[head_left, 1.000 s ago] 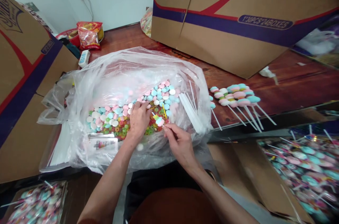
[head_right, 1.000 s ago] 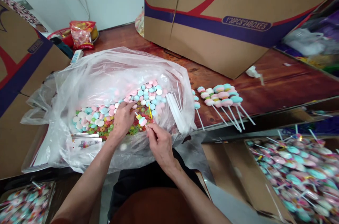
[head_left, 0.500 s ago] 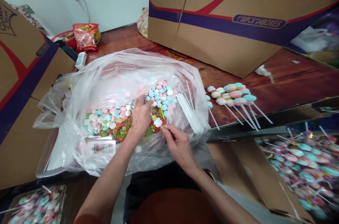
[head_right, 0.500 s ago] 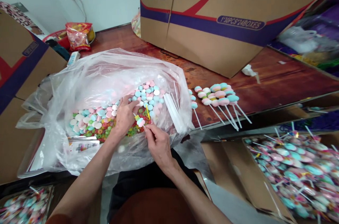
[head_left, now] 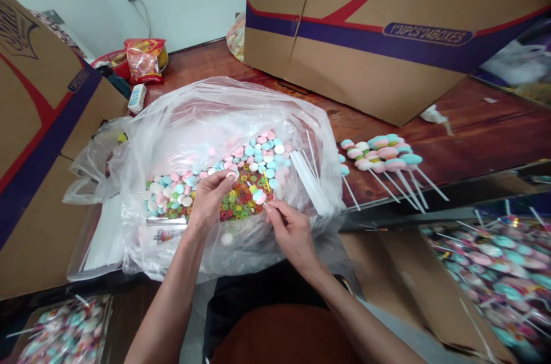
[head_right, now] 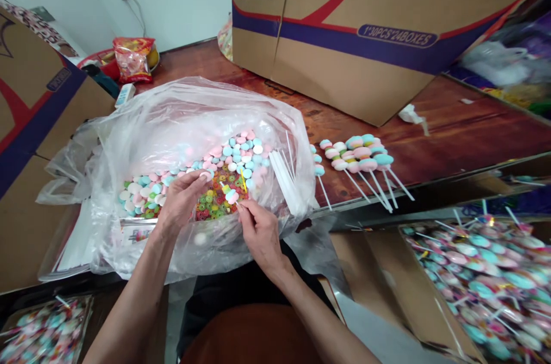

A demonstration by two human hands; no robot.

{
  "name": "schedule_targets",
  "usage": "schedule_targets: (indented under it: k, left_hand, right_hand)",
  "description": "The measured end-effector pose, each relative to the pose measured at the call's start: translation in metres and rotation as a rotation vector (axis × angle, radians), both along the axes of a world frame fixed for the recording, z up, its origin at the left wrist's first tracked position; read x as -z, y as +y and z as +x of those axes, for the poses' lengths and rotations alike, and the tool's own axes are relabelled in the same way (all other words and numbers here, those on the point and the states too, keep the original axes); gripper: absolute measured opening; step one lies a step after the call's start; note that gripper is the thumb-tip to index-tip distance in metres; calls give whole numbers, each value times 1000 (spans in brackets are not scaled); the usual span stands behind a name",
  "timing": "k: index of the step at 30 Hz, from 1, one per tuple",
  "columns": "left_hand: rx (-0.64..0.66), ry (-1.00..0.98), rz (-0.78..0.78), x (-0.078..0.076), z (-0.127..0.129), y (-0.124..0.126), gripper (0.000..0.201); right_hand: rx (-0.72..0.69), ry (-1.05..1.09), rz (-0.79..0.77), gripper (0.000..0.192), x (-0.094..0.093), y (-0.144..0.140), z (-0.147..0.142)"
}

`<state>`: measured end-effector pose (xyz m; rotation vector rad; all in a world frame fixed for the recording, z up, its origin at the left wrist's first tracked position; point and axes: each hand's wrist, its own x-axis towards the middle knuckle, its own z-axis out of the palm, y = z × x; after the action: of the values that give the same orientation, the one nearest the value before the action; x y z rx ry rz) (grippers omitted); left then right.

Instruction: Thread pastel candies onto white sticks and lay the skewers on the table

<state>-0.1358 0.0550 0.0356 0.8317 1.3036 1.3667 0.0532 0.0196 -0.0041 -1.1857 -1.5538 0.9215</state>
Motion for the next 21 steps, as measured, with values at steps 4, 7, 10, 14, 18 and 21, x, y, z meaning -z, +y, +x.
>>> schedule_targets:
  k: [4,7,10,14,18,21]
  left_hand:
    - [-48,-70,74,14,3,-14,22]
    - [-55,-59,133,22,5,-20,28]
    - [-73,6,117,26,5,-23,38]
    - [-59,8,122,26,6,-26,31]
    - [-77,-19,123,23,10,-27,31]
    - [-167,-29,103,24,12,-27,35]
  right_hand:
    - [-25,4,-27,21,1,0,1]
    - [-51,9,-25,20,0,0,0]
    - [-81,2,-8,19,-3,-1,-1]
    - [-131,-5,6,19,-6,-3,-3]
    - [-159,-15,19,21,-7,-3,-3]
    - [-166,-22,31,21,-9,-4,-4]
